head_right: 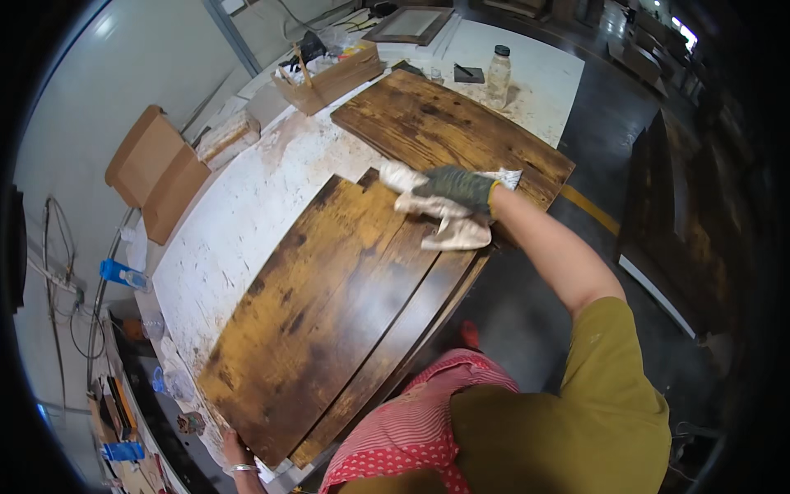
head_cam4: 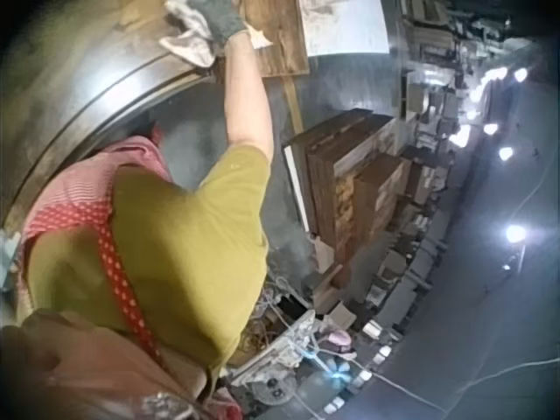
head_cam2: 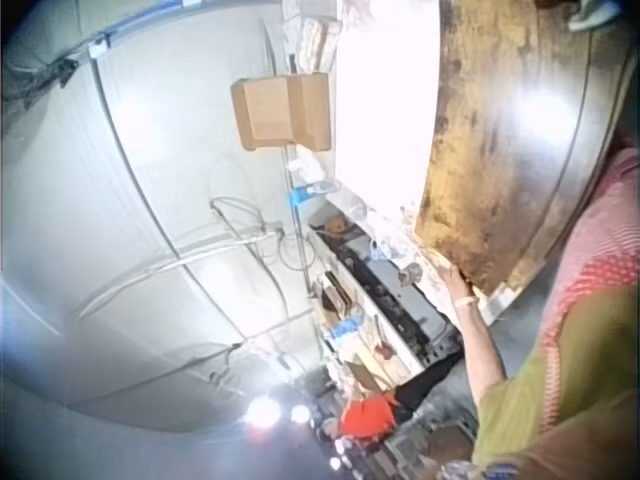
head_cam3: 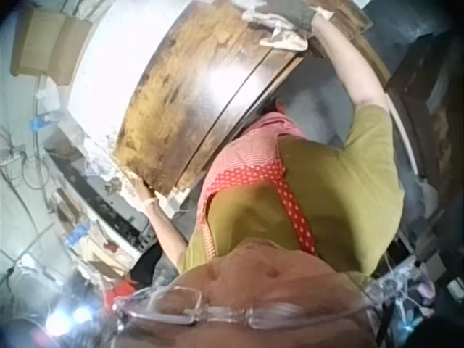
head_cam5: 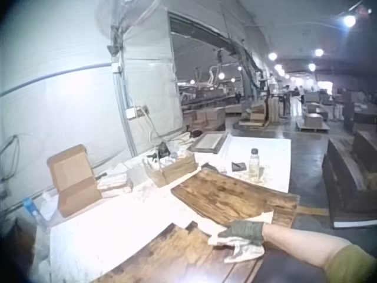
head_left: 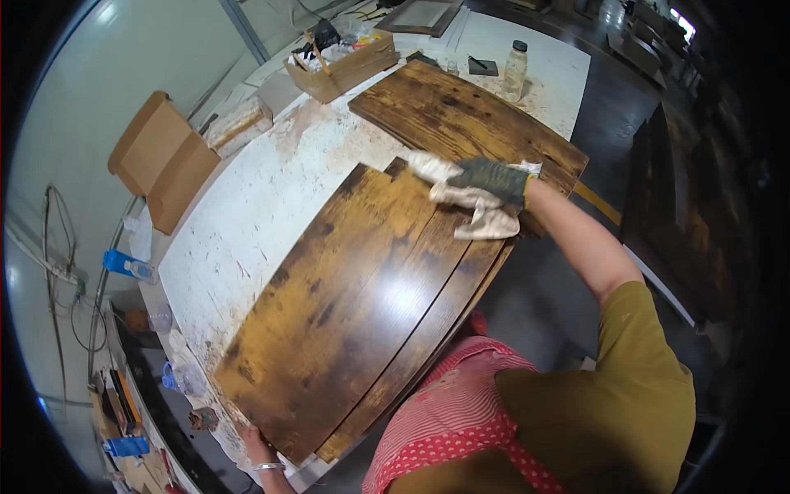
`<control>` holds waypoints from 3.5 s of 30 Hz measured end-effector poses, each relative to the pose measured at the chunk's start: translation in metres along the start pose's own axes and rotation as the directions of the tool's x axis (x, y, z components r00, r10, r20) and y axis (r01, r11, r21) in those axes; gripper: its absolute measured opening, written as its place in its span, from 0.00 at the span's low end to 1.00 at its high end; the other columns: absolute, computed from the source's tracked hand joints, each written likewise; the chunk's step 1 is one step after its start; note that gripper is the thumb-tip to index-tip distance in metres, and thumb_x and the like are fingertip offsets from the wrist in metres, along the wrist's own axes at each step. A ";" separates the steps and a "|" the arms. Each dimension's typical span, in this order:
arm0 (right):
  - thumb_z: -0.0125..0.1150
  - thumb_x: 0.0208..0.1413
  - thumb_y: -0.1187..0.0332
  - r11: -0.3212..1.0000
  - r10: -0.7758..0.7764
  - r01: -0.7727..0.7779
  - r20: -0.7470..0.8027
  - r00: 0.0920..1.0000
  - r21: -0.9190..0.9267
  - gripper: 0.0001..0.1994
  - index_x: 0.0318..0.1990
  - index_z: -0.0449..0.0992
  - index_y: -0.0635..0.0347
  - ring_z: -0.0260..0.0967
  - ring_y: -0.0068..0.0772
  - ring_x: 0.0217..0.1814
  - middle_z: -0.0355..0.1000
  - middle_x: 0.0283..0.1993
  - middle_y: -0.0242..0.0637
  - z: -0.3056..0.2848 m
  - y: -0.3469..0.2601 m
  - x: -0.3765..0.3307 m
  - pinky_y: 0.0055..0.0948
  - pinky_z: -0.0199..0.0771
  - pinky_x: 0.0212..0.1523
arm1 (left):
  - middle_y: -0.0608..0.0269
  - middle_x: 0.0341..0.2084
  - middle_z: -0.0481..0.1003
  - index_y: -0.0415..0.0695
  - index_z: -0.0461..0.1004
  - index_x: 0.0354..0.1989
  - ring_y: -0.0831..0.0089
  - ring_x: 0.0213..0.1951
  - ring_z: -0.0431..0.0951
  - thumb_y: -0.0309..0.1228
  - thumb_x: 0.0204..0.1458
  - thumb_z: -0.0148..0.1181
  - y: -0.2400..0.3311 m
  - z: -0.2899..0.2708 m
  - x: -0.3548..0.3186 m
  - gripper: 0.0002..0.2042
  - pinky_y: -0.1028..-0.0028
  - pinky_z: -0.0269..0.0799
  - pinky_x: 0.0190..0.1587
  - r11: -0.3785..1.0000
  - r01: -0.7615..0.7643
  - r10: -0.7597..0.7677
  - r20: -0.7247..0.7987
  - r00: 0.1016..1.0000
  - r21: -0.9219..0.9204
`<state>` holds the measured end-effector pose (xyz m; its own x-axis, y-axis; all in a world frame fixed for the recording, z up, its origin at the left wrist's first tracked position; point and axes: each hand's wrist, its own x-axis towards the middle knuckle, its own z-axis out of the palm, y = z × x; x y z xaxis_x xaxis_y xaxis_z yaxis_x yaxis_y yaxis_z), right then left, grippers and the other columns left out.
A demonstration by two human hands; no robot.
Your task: The person wipes wooden furniture panels using a cloth and a small block.
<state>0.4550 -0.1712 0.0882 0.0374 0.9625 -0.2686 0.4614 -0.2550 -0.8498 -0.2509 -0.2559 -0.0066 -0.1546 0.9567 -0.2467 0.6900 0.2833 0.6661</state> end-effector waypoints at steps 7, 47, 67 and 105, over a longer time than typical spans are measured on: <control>0.53 0.51 0.57 0.933 -0.216 0.244 0.131 0.968 -0.266 0.20 0.42 0.73 0.66 0.69 0.47 0.43 0.72 0.42 0.52 0.033 0.007 0.028 0.33 0.66 0.46 | 0.47 0.39 0.72 0.29 0.68 0.43 0.59 0.40 0.71 0.40 0.57 0.46 -0.033 -0.009 0.024 0.21 0.67 0.67 0.45 0.996 -0.079 0.049 -0.573 0.818 -0.027; 0.60 0.52 0.67 0.291 0.466 0.147 -0.274 0.841 0.945 0.05 0.34 0.73 0.57 0.67 0.17 0.37 0.70 0.35 0.29 -0.027 0.191 -0.275 0.20 0.67 0.38 | 0.51 0.64 0.47 0.50 0.52 0.63 0.52 0.64 0.47 0.54 0.53 0.44 0.546 0.451 0.039 0.33 0.48 0.44 0.61 0.179 -0.923 0.740 0.572 0.354 0.340; 0.50 0.57 0.60 0.884 -0.413 0.468 -0.442 0.796 0.016 0.16 0.47 0.70 0.60 0.66 0.41 0.47 0.68 0.45 0.44 0.035 -0.044 -0.186 0.34 0.65 0.49 | 0.56 0.51 0.69 0.46 0.67 0.53 0.60 0.54 0.67 0.31 0.53 0.53 0.331 0.174 0.004 0.18 0.67 0.65 0.53 0.763 -0.634 0.646 0.130 0.752 -0.126; 0.44 0.59 0.66 0.905 -0.398 0.403 0.065 0.915 -0.135 0.18 0.54 0.62 0.65 0.70 0.32 0.45 0.70 0.47 0.44 0.153 -0.002 0.079 0.30 0.71 0.46 | 0.43 0.56 0.62 0.33 0.60 0.57 0.50 0.58 0.60 0.46 0.55 0.50 0.174 0.091 0.118 0.29 0.63 0.55 0.60 0.730 -0.616 0.484 0.413 0.771 0.296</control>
<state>0.3210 -0.1085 -0.0010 -0.2067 0.9763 0.0633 0.5522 0.1698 -0.8162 -0.0850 -0.1001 0.0162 0.5068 0.8473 -0.1591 0.8082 -0.4028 0.4295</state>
